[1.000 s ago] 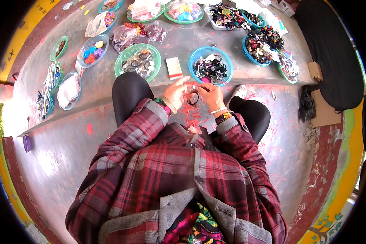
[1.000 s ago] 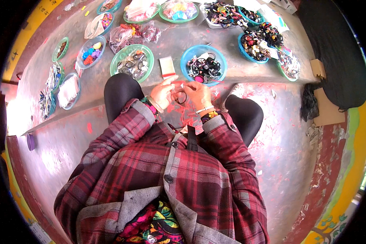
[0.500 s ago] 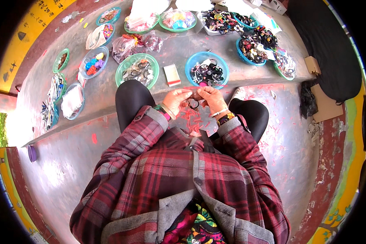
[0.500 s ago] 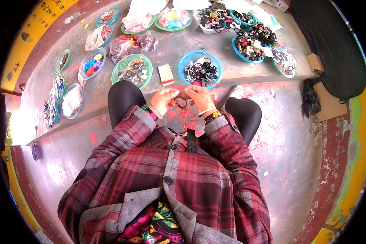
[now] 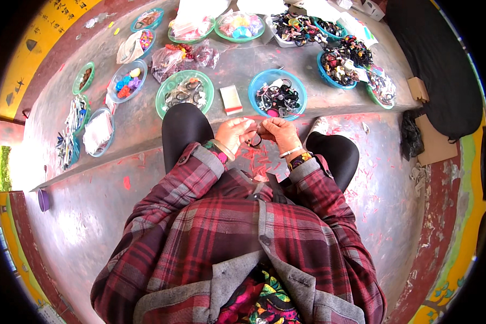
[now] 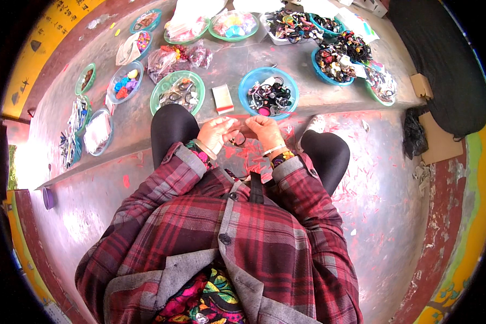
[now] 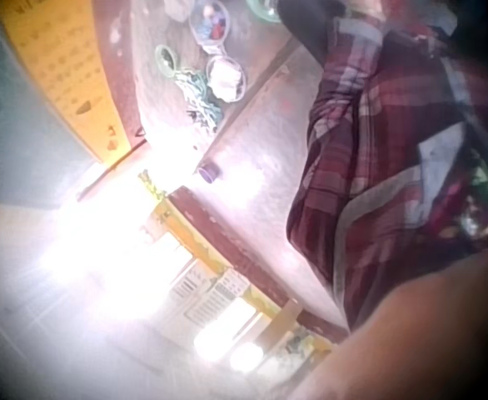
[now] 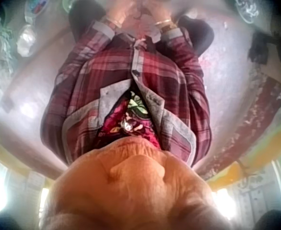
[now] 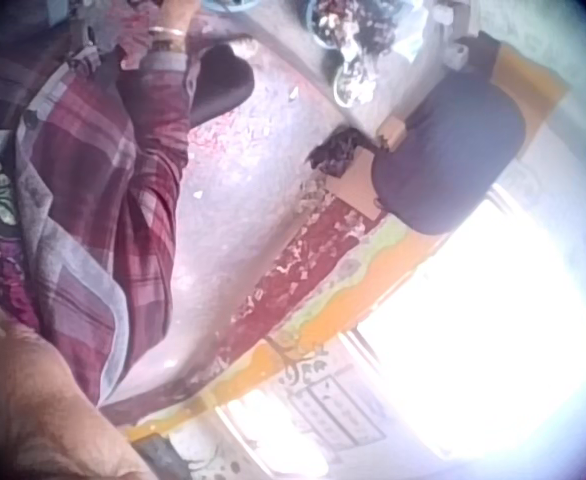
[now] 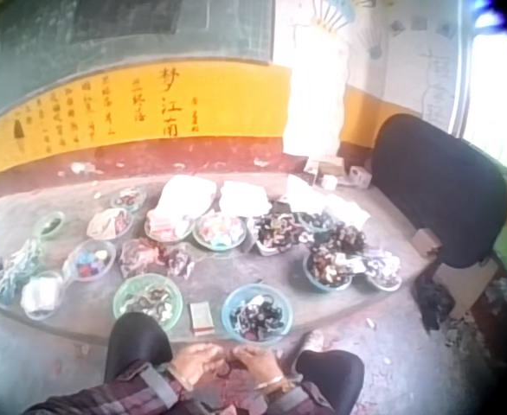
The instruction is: The person sits on the floor and repeatedly picks up small hair accessories from a blue bowl, places them into clear plastic bags, and sets the packaged items aside. The workspace includes several bowls of colorful hair accessories and a stack of plastic bags.
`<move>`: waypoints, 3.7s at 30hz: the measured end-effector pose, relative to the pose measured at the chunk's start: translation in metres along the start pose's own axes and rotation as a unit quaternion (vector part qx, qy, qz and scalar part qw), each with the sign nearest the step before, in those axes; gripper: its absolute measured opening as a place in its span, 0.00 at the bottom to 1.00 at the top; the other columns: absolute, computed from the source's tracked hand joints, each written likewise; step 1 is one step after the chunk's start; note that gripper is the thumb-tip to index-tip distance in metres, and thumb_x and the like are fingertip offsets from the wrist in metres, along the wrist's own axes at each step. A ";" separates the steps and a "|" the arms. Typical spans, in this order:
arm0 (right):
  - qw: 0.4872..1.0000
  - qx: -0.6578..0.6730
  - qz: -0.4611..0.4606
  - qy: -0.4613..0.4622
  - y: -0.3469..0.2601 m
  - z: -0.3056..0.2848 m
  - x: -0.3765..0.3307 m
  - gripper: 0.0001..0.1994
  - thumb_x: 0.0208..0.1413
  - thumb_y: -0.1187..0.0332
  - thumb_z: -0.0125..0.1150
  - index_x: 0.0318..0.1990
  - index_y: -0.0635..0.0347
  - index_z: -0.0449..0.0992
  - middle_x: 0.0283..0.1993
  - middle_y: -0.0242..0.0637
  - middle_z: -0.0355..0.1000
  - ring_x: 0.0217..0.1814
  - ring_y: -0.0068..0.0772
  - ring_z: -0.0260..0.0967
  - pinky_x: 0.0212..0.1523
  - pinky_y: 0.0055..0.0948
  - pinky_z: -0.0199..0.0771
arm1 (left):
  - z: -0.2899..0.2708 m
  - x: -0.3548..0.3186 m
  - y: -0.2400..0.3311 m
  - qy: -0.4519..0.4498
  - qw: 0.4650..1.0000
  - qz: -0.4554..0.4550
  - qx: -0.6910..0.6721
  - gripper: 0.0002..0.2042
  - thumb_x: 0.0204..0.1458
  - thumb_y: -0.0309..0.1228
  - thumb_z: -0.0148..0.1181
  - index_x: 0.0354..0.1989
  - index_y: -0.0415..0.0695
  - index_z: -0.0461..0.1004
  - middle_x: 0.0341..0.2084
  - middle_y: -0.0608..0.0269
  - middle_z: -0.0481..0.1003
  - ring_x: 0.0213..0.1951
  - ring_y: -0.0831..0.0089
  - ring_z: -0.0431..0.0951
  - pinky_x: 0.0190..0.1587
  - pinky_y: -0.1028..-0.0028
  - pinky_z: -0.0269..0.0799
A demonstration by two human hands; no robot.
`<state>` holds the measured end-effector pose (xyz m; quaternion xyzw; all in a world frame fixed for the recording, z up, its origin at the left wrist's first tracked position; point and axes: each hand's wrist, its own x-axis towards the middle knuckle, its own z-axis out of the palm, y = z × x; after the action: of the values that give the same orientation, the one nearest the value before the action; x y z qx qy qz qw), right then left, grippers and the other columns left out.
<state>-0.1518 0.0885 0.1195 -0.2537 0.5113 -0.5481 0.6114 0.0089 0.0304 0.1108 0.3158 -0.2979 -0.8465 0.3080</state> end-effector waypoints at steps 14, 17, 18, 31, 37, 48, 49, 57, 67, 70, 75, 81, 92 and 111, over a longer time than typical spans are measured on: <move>0.990 -0.114 0.022 0.076 0.041 -0.030 0.021 0.08 0.50 0.67 0.53 0.28 0.63 0.72 0.25 0.34 0.70 0.26 0.25 0.69 0.28 0.22 0.70 | -0.014 0.020 -0.021 -0.025 0.998 -0.038 0.031 0.11 0.51 0.27 0.48 0.40 0.34 0.65 0.38 0.54 0.69 0.41 0.68 0.71 0.41 0.72 0.70; 0.890 -0.398 -0.139 0.173 0.046 -0.034 0.028 0.05 0.46 0.69 0.53 0.28 0.60 0.72 0.25 0.35 0.70 0.26 0.33 0.68 0.26 0.28 0.67 | -0.021 0.025 -0.027 0.000 0.998 -0.037 0.052 0.10 0.52 0.27 0.47 0.40 0.34 0.66 0.36 0.56 0.70 0.38 0.69 0.72 0.39 0.73 0.71; 0.842 -0.454 -0.219 0.193 0.033 -0.020 0.021 0.04 0.45 0.69 0.53 0.27 0.58 0.72 0.25 0.36 0.69 0.26 0.37 0.67 0.26 0.32 0.66 | -0.024 0.025 -0.027 0.007 0.998 -0.043 0.053 0.10 0.52 0.26 0.46 0.40 0.35 0.66 0.35 0.56 0.71 0.36 0.70 0.73 0.38 0.73 0.71; 0.716 -0.603 -0.336 0.103 0.019 0.014 0.003 0.06 0.41 0.70 0.50 0.28 0.56 0.73 0.26 0.38 0.68 0.33 0.42 0.66 0.35 0.38 0.63 | -0.023 0.027 -0.035 -0.081 0.978 -0.008 0.190 0.09 0.52 0.23 0.44 0.39 0.37 0.70 0.26 0.66 0.71 0.27 0.79 0.72 0.30 0.80 0.68; 0.654 -0.674 -0.336 0.072 0.022 0.013 0.002 0.04 0.41 0.68 0.51 0.24 0.56 0.71 0.24 0.38 0.69 0.31 0.41 0.66 0.34 0.37 0.63 | -0.032 0.035 -0.049 -0.051 0.954 0.013 0.294 0.10 0.51 0.22 0.42 0.37 0.37 0.71 0.27 0.67 0.72 0.27 0.80 0.70 0.30 0.80 0.67; 0.600 -0.725 -0.337 0.038 0.025 0.014 -0.002 0.07 0.34 0.64 0.56 0.21 0.56 0.72 0.26 0.37 0.69 0.33 0.38 0.67 0.36 0.37 0.62 | -0.007 0.012 -0.030 -0.072 0.927 0.037 0.367 0.08 0.48 0.24 0.44 0.29 0.37 0.72 0.22 0.67 0.71 0.25 0.79 0.70 0.28 0.77 0.67; 0.605 -0.723 -0.330 0.039 0.025 0.015 -0.002 0.07 0.34 0.64 0.56 0.21 0.56 0.72 0.25 0.37 0.69 0.33 0.38 0.67 0.36 0.37 0.62 | -0.006 0.012 -0.029 -0.078 0.914 0.047 0.396 0.08 0.48 0.24 0.45 0.28 0.36 0.72 0.22 0.67 0.71 0.25 0.78 0.69 0.27 0.77 0.67; 0.636 -0.711 -0.296 0.048 0.031 0.008 0.004 0.08 0.36 0.63 0.55 0.21 0.56 0.73 0.26 0.38 0.69 0.33 0.39 0.67 0.37 0.38 0.62 | -0.013 0.016 -0.033 -0.091 0.897 0.068 0.427 0.06 0.46 0.22 0.45 0.25 0.34 0.70 0.21 0.64 0.71 0.25 0.78 0.69 0.30 0.76 0.67; 0.595 -0.741 -0.310 0.032 0.026 0.015 -0.002 0.07 0.36 0.63 0.56 0.22 0.55 0.72 0.26 0.36 0.69 0.33 0.36 0.67 0.36 0.37 0.62 | -0.019 0.017 -0.035 -0.096 0.842 0.108 0.520 0.07 0.46 0.24 0.47 0.30 0.38 0.72 0.20 0.61 0.73 0.24 0.79 0.69 0.28 0.76 0.65; 0.609 -0.726 -0.316 0.048 0.026 0.014 -0.001 0.06 0.36 0.64 0.55 0.21 0.54 0.72 0.25 0.35 0.69 0.32 0.37 0.66 0.35 0.37 0.62 | -0.022 0.021 -0.038 -0.077 0.836 0.093 0.535 0.07 0.46 0.24 0.47 0.31 0.38 0.72 0.20 0.62 0.72 0.24 0.79 0.69 0.28 0.76 0.65; 0.641 -0.678 -0.351 0.081 0.024 0.013 0.001 0.04 0.35 0.67 0.53 0.19 0.55 0.70 0.23 0.35 0.67 0.30 0.38 0.65 0.32 0.38 0.61 | -0.028 0.025 -0.042 -0.074 0.852 0.120 0.504 0.08 0.46 0.26 0.48 0.33 0.39 0.72 0.23 0.59 0.74 0.26 0.77 0.72 0.31 0.75 0.66; 0.646 -0.660 -0.373 0.091 0.016 0.019 -0.002 0.03 0.37 0.69 0.52 0.19 0.58 0.69 0.21 0.38 0.66 0.28 0.41 0.64 0.30 0.38 0.60 | -0.025 0.024 -0.037 -0.072 0.813 0.139 0.561 0.09 0.46 0.26 0.48 0.35 0.42 0.72 0.26 0.54 0.74 0.29 0.72 0.74 0.35 0.73 0.66; 0.633 -0.702 -0.324 0.049 0.018 0.017 -0.004 0.05 0.35 0.67 0.53 0.22 0.56 0.70 0.25 0.37 0.67 0.32 0.40 0.65 0.34 0.38 0.61 | -0.018 0.018 -0.033 -0.077 0.793 0.140 0.588 0.06 0.42 0.23 0.47 0.27 0.39 0.71 0.21 0.53 0.72 0.25 0.66 0.73 0.30 0.69 0.65; 0.772 -0.545 -0.302 0.123 0.012 0.006 0.002 0.03 0.37 0.69 0.53 0.19 0.55 0.71 0.23 0.40 0.68 0.28 0.43 0.66 0.30 0.37 0.62 | -0.032 0.032 -0.041 -0.083 0.907 0.019 0.412 0.10 0.50 0.25 0.47 0.39 0.34 0.70 0.30 0.63 0.73 0.33 0.79 0.71 0.36 0.78 0.68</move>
<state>-0.1417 0.0883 0.1103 -0.6162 0.6924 -0.3603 0.1051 -0.0015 0.0236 0.0511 0.3372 -0.6504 -0.6660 0.1404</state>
